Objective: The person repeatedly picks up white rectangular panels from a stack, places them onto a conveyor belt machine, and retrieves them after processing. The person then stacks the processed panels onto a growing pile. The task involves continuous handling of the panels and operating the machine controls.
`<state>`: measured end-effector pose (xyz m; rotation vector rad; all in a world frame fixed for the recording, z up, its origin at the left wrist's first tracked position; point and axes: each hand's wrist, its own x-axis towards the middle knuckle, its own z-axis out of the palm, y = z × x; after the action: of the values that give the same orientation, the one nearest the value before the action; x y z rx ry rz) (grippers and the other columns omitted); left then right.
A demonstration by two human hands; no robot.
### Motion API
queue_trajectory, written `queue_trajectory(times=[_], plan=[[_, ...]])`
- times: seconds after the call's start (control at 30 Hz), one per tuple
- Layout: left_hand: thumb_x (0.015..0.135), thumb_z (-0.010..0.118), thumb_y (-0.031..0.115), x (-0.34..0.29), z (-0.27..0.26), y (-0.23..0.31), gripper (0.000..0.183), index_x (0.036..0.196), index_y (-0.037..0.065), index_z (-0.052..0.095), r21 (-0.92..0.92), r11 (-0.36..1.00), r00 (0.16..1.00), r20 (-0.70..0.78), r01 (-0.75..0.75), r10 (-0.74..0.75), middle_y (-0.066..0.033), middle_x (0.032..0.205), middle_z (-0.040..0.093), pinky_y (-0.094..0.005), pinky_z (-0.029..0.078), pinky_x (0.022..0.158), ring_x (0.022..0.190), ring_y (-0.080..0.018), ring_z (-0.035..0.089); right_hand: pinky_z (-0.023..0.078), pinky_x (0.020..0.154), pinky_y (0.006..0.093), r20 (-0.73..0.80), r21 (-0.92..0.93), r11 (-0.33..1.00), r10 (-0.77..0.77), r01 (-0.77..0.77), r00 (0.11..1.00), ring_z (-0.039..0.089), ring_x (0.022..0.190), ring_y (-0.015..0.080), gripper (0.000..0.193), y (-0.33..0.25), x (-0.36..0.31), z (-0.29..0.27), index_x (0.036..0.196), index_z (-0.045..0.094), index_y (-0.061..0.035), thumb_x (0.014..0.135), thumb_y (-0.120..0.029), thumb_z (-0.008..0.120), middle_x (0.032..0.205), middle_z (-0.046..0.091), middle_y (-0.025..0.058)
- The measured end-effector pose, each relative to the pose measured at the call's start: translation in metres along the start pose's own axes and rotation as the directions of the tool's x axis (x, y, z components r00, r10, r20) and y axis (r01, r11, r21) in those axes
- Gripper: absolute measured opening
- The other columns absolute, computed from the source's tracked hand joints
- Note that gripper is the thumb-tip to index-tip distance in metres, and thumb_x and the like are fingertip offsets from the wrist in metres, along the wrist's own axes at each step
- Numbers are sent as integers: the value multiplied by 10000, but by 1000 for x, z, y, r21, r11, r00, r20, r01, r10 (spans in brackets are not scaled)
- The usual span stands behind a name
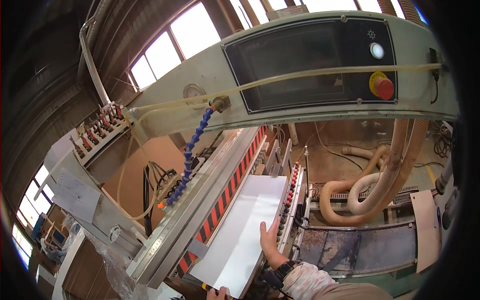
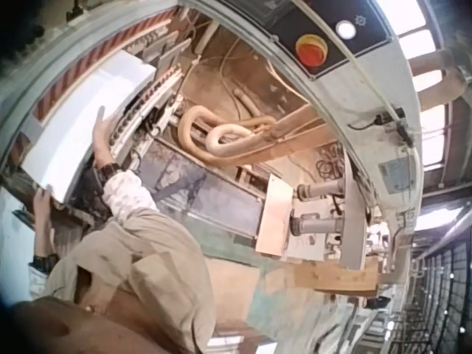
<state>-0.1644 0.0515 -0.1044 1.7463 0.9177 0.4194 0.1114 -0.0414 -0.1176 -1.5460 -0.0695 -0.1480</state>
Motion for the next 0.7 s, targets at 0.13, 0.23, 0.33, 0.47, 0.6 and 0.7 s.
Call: queue_trajectory(times=[0.13,0.23,0.33,0.47,0.6,0.7], plan=[[895,491,128,-22,3,53,138,794,34,477,-373,912,977,182,172,-109,-56,603,464,-326,432,525,538,-173,491,78,1090,405,-12,-15,1000,20,-20,1000,49,1346,367,761,12,10,-6,1360,96,91,895,-395,453,1434,66,270],[919,478,167,-32,-3,55,165,908,8,519,-451,875,983,133,175,-128,-53,763,524,-309,441,640,683,-177,515,103,1087,343,92,251,961,97,-117,991,87,1358,283,657,-2,10,-17,1379,137,50,947,-395,350,1455,120,196],[921,477,178,-21,2,36,279,1103,-31,513,-492,863,986,-51,115,-160,-84,993,570,-313,435,774,880,-199,535,164,1072,291,206,417,901,36,-121,978,231,1320,222,566,-8,9,-50,1362,236,47,967,-352,307,1413,274,156],[917,486,192,-23,14,53,403,1237,-50,451,-454,879,973,-94,146,-211,-128,1195,521,-319,386,904,1075,-222,487,247,1038,274,254,352,925,54,-145,966,352,1257,187,444,22,13,-68,1338,346,-6,923,-155,394,1353,400,106],[919,478,223,-5,5,9,395,1206,-47,469,-272,960,974,-192,60,-116,-124,1169,527,-317,384,889,1055,-215,486,242,1039,253,261,152,988,-61,22,963,307,1298,191,544,31,12,-64,1361,329,-75,827,-30,416,1416,324,84],[916,478,271,2,-4,-13,381,1140,-34,516,-268,963,983,-185,-34,-17,-112,1092,568,-302,423,827,973,-191,536,220,1051,258,293,94,991,-119,95,949,278,1315,210,592,36,16,-69,1360,326,-69,781,11,421,1427,298,100]])
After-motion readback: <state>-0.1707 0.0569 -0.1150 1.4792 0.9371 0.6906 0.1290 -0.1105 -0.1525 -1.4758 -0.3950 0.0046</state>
